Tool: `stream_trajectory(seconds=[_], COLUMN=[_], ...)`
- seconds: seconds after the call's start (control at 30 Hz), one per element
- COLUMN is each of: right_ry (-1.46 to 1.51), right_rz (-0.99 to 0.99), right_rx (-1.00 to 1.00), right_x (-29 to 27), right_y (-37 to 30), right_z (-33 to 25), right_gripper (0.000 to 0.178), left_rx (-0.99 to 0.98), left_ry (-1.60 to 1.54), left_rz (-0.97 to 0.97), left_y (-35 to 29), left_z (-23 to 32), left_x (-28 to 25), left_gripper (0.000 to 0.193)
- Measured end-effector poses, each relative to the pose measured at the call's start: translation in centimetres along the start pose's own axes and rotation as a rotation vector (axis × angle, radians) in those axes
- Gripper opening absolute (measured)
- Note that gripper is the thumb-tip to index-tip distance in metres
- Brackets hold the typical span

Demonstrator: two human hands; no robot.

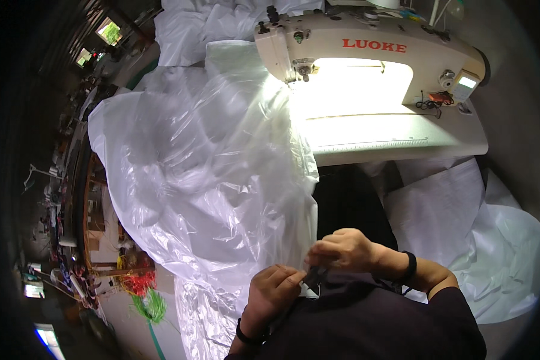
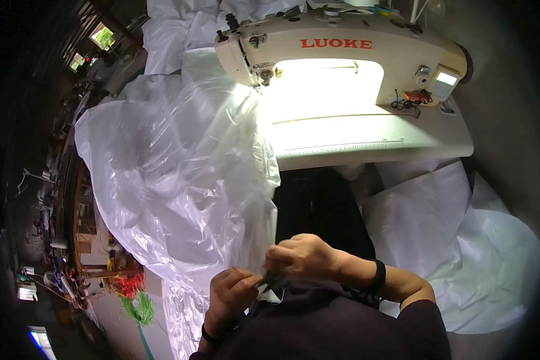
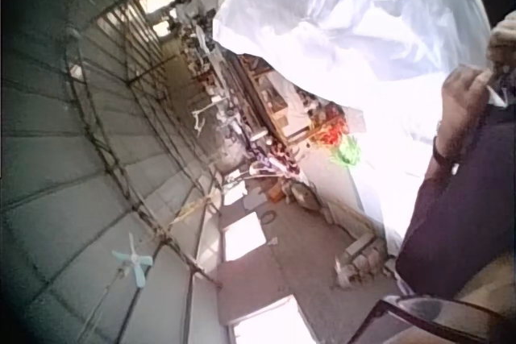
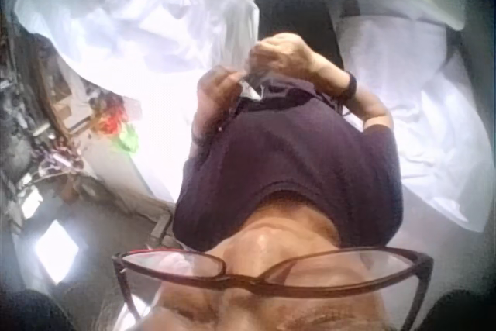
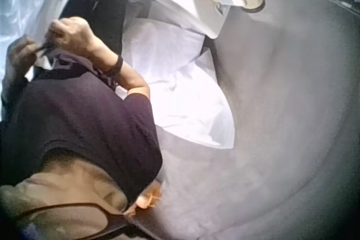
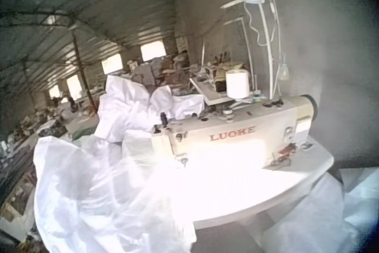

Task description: The person is sewing a large piece of white fabric using an industrial sewing machine.

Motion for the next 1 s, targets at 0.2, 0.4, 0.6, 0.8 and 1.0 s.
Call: stream_trajectory(seconds=[0.2, 0.4, 0.6, 0.8, 1.0], right_ry=[0.204, 0.242, 0.265, 0.259, 0.289], right_rz=[0.076, -0.031, 0.088, 0.114, -0.009], right_rx=[-0.026, -0.023, -0.074, -0.046, 0.032], right_x=[1.7, 2.5, 1.2, 1.5, 3.4], right_y=[-2.7, -2.6, -2.9, -4.1, -4.0], right_z=[-2.3, -2.5, -3.5, -3.3, -2.5], right_gripper=[0.01, 0.009, 0.008, 0.008, 0.011], left_rx=[0.008, 0.026, -0.764, -0.608, -0.734], left_ry=[-0.147, -0.115, -0.538, -0.458, -0.677], left_rz=[-0.28, -0.347, -0.425, -0.598, 0.601], left_y=[-0.9, -0.2, -9.0, -21.4, -19.2], left_z=[1.3, 1.7, -6.4, -17.8, -22.9], left_x=[0.7, 0.0, -1.0, 8.1, 1.1], left_gripper=[0.02, 0.018, 0.02, 0.058, 0.071])
Point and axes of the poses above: each hand's wrist, its own y-axis towards the middle knuckle, its own x-axis out of the palm, z = x × y, the point moved 4 cm from there along y, towards the middle knuckle, and after that the axes turned 15 degrees about y, right-handed, at the moved point
